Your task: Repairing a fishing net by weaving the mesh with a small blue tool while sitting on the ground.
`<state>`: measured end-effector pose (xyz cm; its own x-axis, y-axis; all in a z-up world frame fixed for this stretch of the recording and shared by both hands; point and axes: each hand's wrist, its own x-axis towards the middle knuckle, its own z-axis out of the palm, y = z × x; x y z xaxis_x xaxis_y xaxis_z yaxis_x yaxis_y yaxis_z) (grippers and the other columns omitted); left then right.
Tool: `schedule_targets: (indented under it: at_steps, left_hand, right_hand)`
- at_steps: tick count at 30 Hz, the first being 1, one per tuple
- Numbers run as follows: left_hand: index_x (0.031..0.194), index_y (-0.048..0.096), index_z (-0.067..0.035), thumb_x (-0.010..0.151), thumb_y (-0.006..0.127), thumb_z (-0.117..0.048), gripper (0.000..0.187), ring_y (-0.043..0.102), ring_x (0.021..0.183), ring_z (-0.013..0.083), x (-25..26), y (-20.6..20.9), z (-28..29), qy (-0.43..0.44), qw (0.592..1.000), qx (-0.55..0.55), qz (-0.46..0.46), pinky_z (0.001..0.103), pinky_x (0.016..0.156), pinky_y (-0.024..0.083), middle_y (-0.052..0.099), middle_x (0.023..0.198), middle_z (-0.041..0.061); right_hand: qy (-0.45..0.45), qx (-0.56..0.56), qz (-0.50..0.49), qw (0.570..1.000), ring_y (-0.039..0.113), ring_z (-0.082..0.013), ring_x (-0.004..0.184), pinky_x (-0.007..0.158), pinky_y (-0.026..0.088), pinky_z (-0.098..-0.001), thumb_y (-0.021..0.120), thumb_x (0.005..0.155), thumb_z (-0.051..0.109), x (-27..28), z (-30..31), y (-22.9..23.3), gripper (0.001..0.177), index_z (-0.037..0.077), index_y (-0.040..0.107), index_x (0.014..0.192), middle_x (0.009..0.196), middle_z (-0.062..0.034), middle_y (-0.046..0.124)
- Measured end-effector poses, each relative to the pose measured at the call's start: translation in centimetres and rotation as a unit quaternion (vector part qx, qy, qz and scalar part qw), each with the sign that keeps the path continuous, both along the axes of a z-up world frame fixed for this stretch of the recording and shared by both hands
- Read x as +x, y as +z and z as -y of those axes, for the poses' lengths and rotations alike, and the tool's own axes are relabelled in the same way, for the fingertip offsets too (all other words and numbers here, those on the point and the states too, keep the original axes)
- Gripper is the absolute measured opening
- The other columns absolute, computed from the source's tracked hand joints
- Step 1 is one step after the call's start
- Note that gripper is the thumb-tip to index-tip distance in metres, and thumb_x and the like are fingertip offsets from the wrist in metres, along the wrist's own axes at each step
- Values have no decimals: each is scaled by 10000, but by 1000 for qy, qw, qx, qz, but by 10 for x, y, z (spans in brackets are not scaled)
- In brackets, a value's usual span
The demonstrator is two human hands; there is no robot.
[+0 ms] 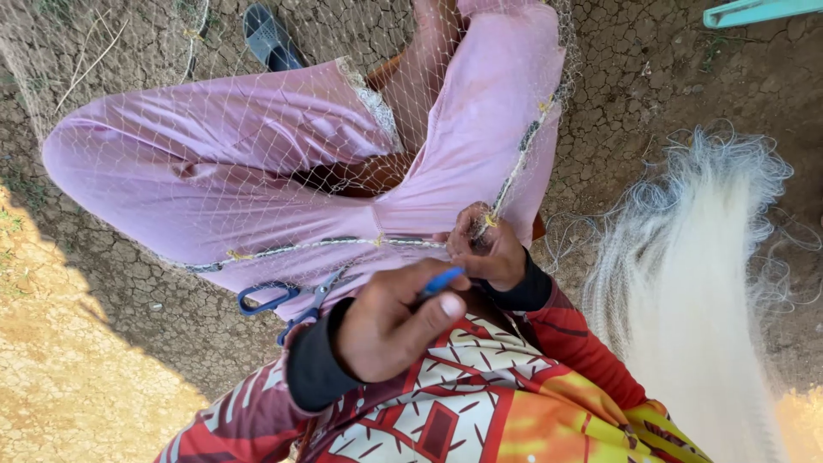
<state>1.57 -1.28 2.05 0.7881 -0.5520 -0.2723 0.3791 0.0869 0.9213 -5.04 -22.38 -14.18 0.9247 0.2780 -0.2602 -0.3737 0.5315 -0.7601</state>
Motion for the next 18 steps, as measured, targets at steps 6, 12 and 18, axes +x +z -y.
schedule_targets:
  at_steps: [6, 12, 18]
  left_hand:
    - [1136, 646, 7, 999, 568, -125, 205, 662, 649, 319, -19, -11, 18, -73, 966, 165, 185, 392, 594, 534, 708, 966, 149]
    - [1276, 641, 30, 1002, 583, -94, 306, 719, 598, 252, -26, -54, -6, 80, 984, 161, 5, 329, 475, 628, 615, 932, 185]
    - [1227, 757, -141, 935, 725, -145, 294, 753, 823, 340, -11, -60, -10, 32, 969, 234, 79, 410, 649, 613, 687, 912, 107]
  right_hand:
    - [34, -69, 5, 997, 609, -105, 694, 1071, 540, -429, 739, 897, 318, -8, 3, -8, 288, 94, 559, 903, 750, 2, 612]
    - [-129, 15, 31, 991, 565, -220, 445, 558, 555, -342, 626, 1020, 354, -16, -16, -22, 437, -24, 500, 840, 491, -74, 481]
    - [-141, -3, 35, 989, 574, -238, 433, 494, 524, -316, 574, 1056, 310, -20, -17, -25, 403, -32, 504, 856, 467, -101, 492]
